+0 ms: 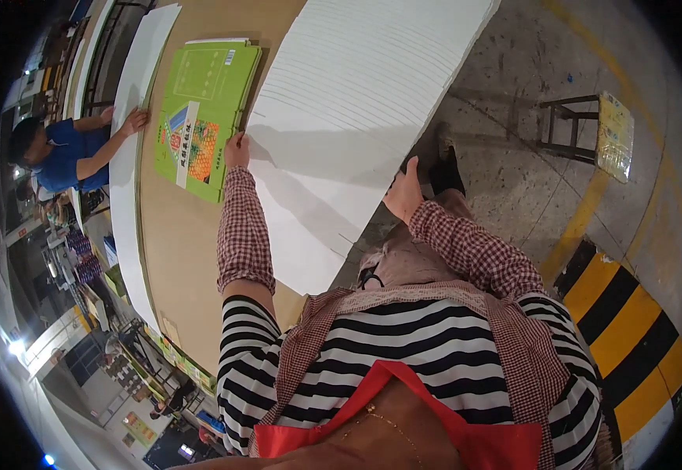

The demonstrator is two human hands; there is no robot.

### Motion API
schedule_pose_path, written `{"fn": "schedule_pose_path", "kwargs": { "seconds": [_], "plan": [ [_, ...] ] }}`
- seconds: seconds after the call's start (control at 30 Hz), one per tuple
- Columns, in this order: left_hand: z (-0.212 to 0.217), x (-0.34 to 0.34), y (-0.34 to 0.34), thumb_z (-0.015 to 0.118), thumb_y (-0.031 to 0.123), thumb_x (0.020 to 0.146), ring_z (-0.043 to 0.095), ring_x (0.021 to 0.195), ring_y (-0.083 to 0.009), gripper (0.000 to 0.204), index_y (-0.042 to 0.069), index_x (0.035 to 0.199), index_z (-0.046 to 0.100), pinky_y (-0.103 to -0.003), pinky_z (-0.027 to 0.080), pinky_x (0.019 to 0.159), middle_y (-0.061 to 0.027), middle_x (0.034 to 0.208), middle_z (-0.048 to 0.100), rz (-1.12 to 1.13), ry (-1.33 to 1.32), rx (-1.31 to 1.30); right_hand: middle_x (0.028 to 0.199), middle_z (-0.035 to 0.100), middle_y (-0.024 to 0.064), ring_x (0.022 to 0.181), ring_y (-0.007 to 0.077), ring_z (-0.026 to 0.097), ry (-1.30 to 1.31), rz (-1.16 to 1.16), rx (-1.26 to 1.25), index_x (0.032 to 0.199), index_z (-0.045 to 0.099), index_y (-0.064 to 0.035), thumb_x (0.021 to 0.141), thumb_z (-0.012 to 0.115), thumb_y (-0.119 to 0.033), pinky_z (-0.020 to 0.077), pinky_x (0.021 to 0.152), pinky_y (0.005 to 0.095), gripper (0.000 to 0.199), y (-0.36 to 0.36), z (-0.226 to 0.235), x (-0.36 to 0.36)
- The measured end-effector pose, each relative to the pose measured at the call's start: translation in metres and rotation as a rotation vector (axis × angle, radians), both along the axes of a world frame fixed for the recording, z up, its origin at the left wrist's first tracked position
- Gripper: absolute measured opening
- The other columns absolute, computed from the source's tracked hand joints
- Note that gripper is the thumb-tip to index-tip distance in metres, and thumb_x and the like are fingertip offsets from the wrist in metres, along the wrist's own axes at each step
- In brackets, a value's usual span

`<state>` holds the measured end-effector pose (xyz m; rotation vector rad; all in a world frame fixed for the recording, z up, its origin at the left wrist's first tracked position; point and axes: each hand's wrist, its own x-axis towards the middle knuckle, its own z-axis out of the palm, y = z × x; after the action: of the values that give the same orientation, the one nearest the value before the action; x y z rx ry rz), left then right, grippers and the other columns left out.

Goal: Organizing and counting large stacks of folded paper inserts on a table.

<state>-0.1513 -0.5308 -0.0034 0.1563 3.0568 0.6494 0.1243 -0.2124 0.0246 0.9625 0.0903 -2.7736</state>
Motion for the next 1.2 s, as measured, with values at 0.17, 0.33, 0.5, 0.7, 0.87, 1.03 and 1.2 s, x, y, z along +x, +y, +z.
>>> {"fn": "schedule_pose_path", "kwargs": {
  "seconds": [0.17, 0.33, 0.5, 0.7, 0.87, 1.03, 1.2],
  "plan": [
    [0.003, 0.002, 0.009, 0.057, 0.024, 0.08, 0.058, 0.081, -0.0253, 0.028, 0.003, 0.098, 0.062, -0.035, 0.047, 0.072, -0.0137, 0.091, 0.059, 0.0, -0.023, 0.003, 0.137, 0.031, 0.0109, 0.127, 0.0255, 0.026, 0.002, 0.001, -0.002, 0.133, 0.025, -0.0006, 0.08, 0.019, -0.07, 0.0182, 0.105, 0.0356, 0.087, 0.003, -0.002, 0.001],
    [-0.003, 0.004, 0.004, 0.057, 0.024, 0.081, 0.057, 0.079, -0.0252, 0.027, 0.003, 0.096, 0.062, -0.035, 0.047, 0.07, -0.0127, 0.089, 0.058, 0.001, 0.02, 0.014, 0.135, 0.034, 0.0116, 0.125, 0.0254, 0.029, 0.018, -0.014, -0.067, 0.132, 0.028, 0.0002, 0.082, 0.02, -0.068, 0.0192, 0.105, 0.0361, 0.085, 0.001, -0.001, 0.001],
    [-0.002, 0.001, 0.009, 0.059, 0.032, 0.079, 0.057, 0.082, -0.0269, 0.035, 0.002, 0.095, 0.062, -0.036, 0.046, 0.071, -0.0143, 0.092, 0.059, 0.029, -0.07, 0.044, 0.134, 0.036, 0.0116, 0.125, 0.0252, 0.03, 0.012, -0.028, -0.005, 0.131, 0.028, 0.0013, 0.084, 0.02, -0.065, 0.0201, 0.105, 0.035, 0.082, 0.002, -0.018, 0.003],
    [0.007, 0.003, -0.009, 0.059, 0.039, 0.078, 0.057, 0.084, -0.0281, 0.042, 0.0, 0.093, 0.062, -0.038, 0.045, 0.076, -0.0158, 0.091, 0.06, 0.002, -0.085, 0.014, 0.138, 0.029, 0.0088, 0.128, 0.0247, 0.024, 0.054, -0.023, -0.054, 0.135, 0.022, -0.0025, 0.082, 0.019, -0.067, 0.0169, 0.106, 0.0356, 0.083, 0.0, -0.008, 0.001],
    [0.026, -0.029, 0.064, 0.053, 0.036, 0.083, 0.057, 0.089, -0.0289, 0.041, 0.0, 0.1, 0.061, -0.038, 0.044, 0.079, -0.0164, 0.091, 0.06, -0.031, -0.148, -0.15, 0.137, 0.032, 0.0083, 0.126, 0.0246, 0.027, -0.142, 0.024, 0.055, 0.135, 0.023, -0.0037, 0.081, 0.021, -0.068, 0.0174, 0.105, 0.0335, 0.084, 0.035, -0.004, -0.002],
    [0.01, -0.087, 0.11, 0.045, 0.028, 0.085, 0.057, 0.089, -0.033, 0.036, 0.0, 0.1, 0.061, -0.039, 0.045, 0.077, -0.0186, 0.088, 0.061, -0.163, 0.155, 0.169, 0.14, 0.026, 0.0074, 0.129, 0.0223, 0.022, -0.214, -0.109, 0.27, 0.138, 0.016, -0.0064, 0.083, 0.019, -0.067, 0.0124, 0.105, 0.0309, 0.082, 0.081, -0.028, -0.042],
    [-0.001, -0.086, 0.147, 0.042, 0.03, 0.085, 0.056, 0.076, -0.0361, 0.036, 0.0, 0.089, 0.061, -0.042, 0.043, 0.067, -0.0208, 0.081, 0.059, -0.072, -0.03, 0.025, 0.136, 0.032, 0.011, 0.124, 0.0205, 0.029, -0.123, -0.044, 0.377, 0.137, 0.022, -0.0057, 0.081, 0.016, -0.069, 0.0175, 0.103, 0.0265, 0.085, 0.099, -0.076, -0.055]
  ]
}}
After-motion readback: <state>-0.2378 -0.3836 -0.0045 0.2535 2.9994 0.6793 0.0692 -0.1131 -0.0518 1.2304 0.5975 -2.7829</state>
